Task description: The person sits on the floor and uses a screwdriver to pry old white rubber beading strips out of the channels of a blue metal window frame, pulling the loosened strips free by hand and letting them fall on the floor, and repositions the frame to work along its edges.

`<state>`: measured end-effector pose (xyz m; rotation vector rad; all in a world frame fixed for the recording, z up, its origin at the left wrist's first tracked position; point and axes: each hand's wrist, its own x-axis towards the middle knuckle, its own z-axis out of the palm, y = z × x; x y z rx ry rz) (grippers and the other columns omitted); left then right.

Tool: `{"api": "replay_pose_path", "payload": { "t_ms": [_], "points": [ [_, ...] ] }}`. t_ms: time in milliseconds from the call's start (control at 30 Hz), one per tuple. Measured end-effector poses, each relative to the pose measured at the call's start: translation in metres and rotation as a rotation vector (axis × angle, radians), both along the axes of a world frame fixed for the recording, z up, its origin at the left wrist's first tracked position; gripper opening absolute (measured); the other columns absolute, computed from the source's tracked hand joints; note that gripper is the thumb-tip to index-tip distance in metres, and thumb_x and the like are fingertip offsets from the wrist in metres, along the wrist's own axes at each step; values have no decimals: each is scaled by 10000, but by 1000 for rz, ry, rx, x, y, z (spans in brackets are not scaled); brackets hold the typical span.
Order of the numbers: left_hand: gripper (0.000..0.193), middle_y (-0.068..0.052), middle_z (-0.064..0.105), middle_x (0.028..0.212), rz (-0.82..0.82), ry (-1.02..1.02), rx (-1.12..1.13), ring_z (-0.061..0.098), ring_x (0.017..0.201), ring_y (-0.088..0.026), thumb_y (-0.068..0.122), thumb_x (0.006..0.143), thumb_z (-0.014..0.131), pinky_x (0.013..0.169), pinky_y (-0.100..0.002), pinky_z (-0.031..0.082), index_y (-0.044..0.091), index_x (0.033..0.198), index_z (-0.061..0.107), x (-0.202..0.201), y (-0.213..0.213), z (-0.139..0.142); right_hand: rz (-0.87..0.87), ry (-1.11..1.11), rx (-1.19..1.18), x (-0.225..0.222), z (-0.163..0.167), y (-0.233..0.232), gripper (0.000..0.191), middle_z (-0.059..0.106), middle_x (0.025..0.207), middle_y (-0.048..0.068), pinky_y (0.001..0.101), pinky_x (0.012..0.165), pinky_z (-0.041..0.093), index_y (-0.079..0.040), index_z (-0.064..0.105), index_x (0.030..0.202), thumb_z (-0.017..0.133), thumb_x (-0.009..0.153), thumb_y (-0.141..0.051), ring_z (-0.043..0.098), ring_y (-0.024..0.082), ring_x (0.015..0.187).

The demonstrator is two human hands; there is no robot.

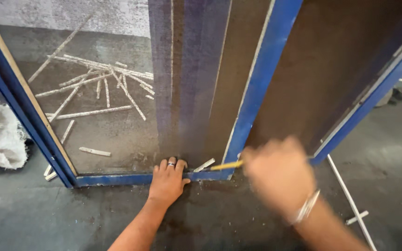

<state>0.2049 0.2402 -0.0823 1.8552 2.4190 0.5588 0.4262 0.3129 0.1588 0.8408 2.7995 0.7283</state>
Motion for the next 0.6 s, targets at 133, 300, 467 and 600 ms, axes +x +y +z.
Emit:
{"api": "replay_pose_path", "payload": {
  "t_ms": [133, 300, 467, 600],
  "points": [
    [520, -65, 599, 1146, 14, -16, -18, 546, 1110, -305, 374, 752, 824, 890, -488, 438, 175, 1170, 586, 3, -1, 4, -585, 125, -502, 41, -37, 104, 314, 782, 983, 12, 403, 881, 578, -381, 781, 1091, 780, 804, -507, 747, 253, 949],
    [537, -53, 597, 1154, 41, -19, -30, 551, 1104, -286, 365, 738, 832, 890, -481, 438, 184, 1177, 580, 4, -1, 5, -546, 160, -476, 72, -83, 123, 330, 794, 1017, 4, 409, 962, 546, -400, 762, 1119, 761, 806, -504, 747, 242, 991],
    [548, -55, 597, 1165, 37, -8, 23, 548, 1112, -289, 367, 717, 836, 883, -488, 433, 190, 1169, 580, 2, 2, -2, -101, 197, -98, 24, -20, 47, 431, 779, 946, -32, 437, 747, 476, -270, 776, 1077, 755, 647, -281, 680, 191, 863],
    [553, -65, 589, 1172, 38, 16, -30, 543, 1110, -299, 377, 756, 821, 886, -499, 427, 167, 1201, 567, 1, 0, -3, 230, 209, 88, -25, -1, -9, 68, 665, 685, 9, 410, 770, 454, -181, 691, 826, 701, 774, -223, 636, 209, 799]
  ]
}}
